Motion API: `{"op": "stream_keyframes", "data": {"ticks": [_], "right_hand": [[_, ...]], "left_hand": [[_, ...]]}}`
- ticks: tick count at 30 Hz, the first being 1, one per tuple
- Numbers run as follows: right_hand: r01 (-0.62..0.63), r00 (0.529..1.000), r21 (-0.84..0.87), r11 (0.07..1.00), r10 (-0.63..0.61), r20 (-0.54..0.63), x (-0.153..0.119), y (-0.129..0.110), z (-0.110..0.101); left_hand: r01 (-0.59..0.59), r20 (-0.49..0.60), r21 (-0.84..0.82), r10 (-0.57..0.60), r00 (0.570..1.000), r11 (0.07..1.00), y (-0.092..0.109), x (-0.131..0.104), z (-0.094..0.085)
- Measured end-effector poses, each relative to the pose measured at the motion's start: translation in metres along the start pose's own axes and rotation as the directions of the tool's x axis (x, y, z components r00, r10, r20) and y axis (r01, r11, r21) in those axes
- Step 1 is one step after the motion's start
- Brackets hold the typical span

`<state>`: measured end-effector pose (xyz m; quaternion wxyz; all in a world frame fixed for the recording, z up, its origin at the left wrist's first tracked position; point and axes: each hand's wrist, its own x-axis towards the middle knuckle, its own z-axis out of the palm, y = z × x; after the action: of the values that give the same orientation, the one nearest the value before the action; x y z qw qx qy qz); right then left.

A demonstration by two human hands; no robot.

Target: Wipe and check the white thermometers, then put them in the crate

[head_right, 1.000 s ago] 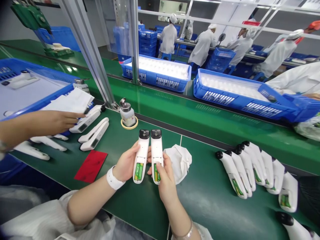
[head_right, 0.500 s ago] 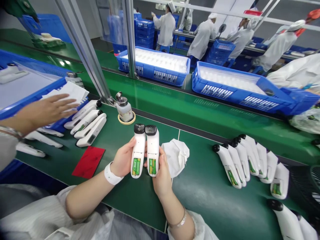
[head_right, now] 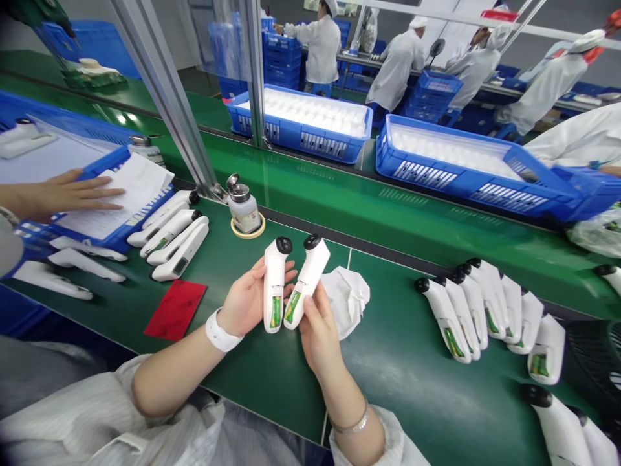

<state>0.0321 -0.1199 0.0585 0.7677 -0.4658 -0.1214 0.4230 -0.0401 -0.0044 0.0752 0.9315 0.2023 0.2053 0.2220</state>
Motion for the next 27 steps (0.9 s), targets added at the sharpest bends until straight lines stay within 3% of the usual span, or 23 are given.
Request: {"op": "stream_keyframes", "data": {"ticks": [4, 11, 20, 27], "right_hand": [[-0.050, 0.998, -0.096, 0.994, 0.054, 0.040, 0.0024, 0.0006, -0.0067], [-0.037, 0.999, -0.149, 0.988, 0.042, 0.033, 0.0015, 0.0021, -0.0084], [0.021, 0.998, -0.150, 0.988, -0.011, 0.067, 0.0032, 0.0042, -0.0107], [0.044, 0.998, -0.218, 0.975, -0.034, 0.048, 0.0011, 0.0055, -0.0083]], "left_hand": [[-0.048, 0.045, 0.076, 0.045, 0.998, 0.996, -0.0002, 0.0002, -0.0035], [-0.056, 0.093, 0.104, 0.046, 0.995, 0.993, 0.0001, 0.0014, -0.0045], [-0.057, 0.086, 0.112, 0.047, 0.995, 0.992, 0.0000, 0.0002, -0.0046], [-0.124, 0.052, 0.152, 0.117, 0.992, 0.981, -0.0007, -0.0013, -0.0039]]}}
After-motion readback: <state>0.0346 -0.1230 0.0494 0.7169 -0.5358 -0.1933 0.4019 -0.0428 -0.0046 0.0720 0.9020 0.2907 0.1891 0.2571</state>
